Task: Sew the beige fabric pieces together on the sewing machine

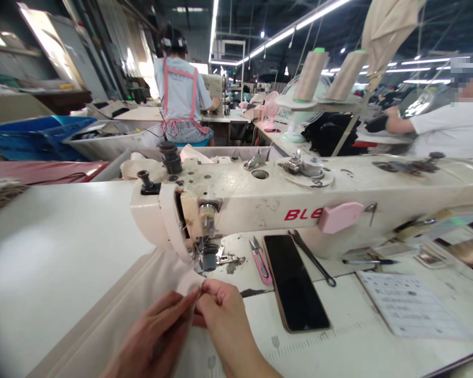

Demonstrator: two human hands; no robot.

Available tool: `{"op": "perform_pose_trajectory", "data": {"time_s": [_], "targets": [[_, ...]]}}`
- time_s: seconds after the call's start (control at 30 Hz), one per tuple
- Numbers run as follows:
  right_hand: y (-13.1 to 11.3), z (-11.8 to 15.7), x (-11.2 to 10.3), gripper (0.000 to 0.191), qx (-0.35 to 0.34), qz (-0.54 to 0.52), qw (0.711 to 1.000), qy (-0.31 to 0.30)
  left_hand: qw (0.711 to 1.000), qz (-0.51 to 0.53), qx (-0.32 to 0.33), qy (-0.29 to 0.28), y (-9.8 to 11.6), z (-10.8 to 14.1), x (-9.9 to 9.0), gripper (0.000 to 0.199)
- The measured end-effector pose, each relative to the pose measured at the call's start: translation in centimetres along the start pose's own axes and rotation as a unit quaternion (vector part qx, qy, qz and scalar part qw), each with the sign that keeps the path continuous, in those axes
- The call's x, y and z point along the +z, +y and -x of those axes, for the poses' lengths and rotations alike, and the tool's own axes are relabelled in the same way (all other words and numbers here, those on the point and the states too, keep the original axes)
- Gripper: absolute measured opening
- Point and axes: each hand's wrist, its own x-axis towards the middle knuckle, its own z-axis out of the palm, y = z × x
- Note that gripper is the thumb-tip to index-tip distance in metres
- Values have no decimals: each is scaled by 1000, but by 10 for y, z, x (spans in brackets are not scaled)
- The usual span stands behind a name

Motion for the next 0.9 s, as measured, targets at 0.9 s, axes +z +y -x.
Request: {"op": "perform_pose_trajectory", "data": {"time_s": [0.9], "targets": [[14,-13,-7,25,-32,129,990,44,967,26,-171,-184,-27,-80,-52,11]]}}
